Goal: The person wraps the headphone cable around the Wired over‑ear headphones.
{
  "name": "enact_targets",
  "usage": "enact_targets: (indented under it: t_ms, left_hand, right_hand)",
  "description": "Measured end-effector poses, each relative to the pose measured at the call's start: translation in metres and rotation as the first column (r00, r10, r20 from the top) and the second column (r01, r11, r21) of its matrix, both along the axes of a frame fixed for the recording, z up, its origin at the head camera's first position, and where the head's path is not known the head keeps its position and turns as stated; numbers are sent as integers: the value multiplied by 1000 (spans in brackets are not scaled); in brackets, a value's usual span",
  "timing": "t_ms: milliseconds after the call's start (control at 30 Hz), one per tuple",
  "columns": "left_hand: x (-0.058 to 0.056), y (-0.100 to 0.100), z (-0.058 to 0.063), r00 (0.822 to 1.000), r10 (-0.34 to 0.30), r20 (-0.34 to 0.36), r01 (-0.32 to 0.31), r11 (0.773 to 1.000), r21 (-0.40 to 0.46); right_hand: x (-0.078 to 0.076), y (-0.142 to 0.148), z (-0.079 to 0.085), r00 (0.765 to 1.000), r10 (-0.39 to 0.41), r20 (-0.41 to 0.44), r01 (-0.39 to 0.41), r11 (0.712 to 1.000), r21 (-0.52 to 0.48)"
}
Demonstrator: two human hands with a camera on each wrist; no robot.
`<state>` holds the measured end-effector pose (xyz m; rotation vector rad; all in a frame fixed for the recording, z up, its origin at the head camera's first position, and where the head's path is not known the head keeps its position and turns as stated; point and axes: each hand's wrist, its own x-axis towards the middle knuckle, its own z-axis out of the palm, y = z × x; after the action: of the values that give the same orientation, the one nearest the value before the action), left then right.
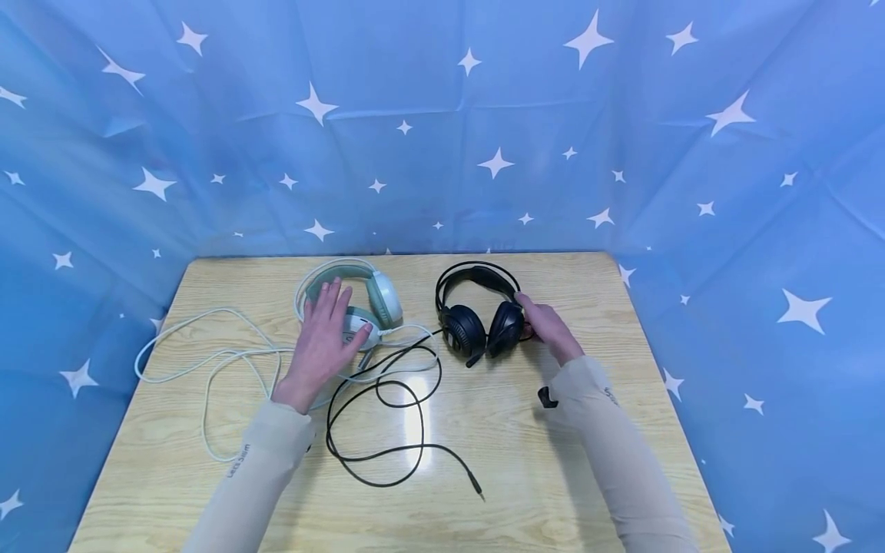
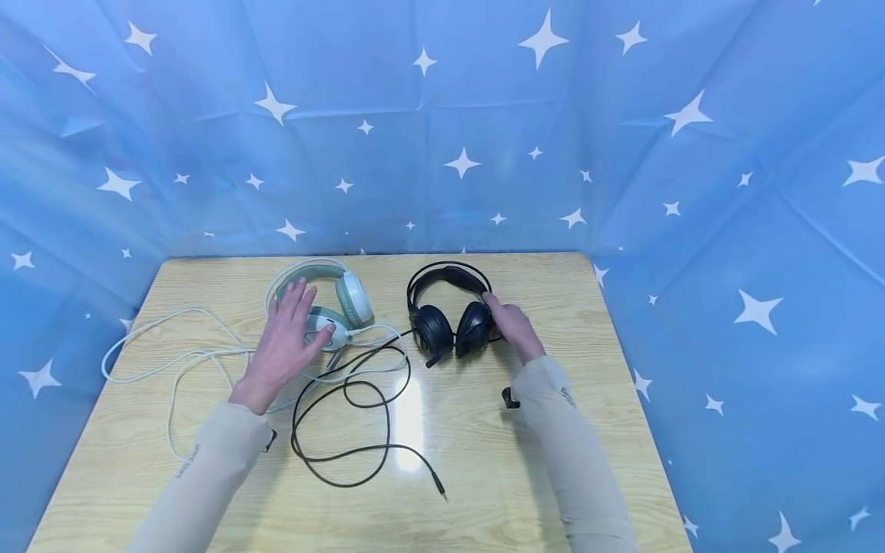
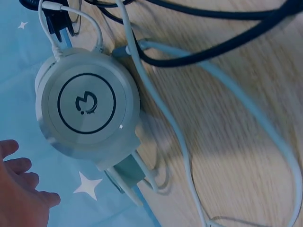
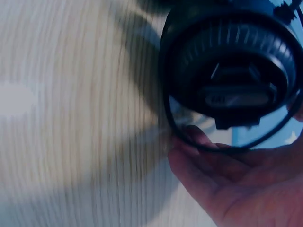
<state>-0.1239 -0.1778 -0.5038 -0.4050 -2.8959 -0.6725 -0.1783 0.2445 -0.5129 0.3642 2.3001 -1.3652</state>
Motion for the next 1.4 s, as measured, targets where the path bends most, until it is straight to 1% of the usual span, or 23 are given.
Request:
enact_targets:
  t_ms: [100, 167, 333, 433, 500, 633, 733, 900, 1033, 1167, 1300, 1400]
  left_hand:
    - [1, 2, -1, 1000, 1, -3, -1, 1000, 11]
    - [2, 4, 0, 1000, 0, -6, 0, 1000, 21]
    - [4, 6, 0, 1000, -3, -13, 4, 999, 43]
    - [4, 7, -1, 1000, -2, -19, 3, 999, 51]
    - [5, 7, -1, 1000, -1, -20, 2, 999, 55]
    - [5, 10, -2, 1000, -5, -29, 7, 997, 71]
    - [5, 12, -2, 999, -10, -45, 15, 995, 96]
    - [7, 16, 0, 997, -23, -77, 35, 988, 152]
    - [8, 21, 6, 997, -37, -68, 51, 973, 224]
    - [6, 29, 14, 998, -38, -44, 50, 947, 319]
    - [3, 38, 23, 1000, -24, -9, 25, 913, 406]
    - [1, 43, 28, 999, -19, 36, 0, 887, 462]
  right_hand:
    - [-2, -5, -1, 1000, -2, 20, 2, 1000, 3]
    - [-3, -6, -2, 999, -20, 26, 20, 1000, 1]
    - [-5, -7, -5, 995, -90, 41, 90, 996, -10]
    - [-5, -7, -8, 992, -115, 46, 116, 993, -17]
    - [-5, -7, -9, 990, -131, 47, 133, 991, -34]
    - [-2, -6, -12, 984, -167, 65, 174, 978, -116]
    - [1, -5, -13, 982, -177, 59, 183, 972, -144]
    - [5, -8, -7, 988, -147, -39, 142, 984, -106]
    - [9, -13, 2, 982, -101, -158, 94, 994, -51]
    - [13, -19, 11, 960, -71, -270, 72, 997, -5]
    - [18, -23, 22, 938, -64, -340, 60, 998, -21]
    - [21, -25, 33, 920, -49, -388, 37, 999, -38]
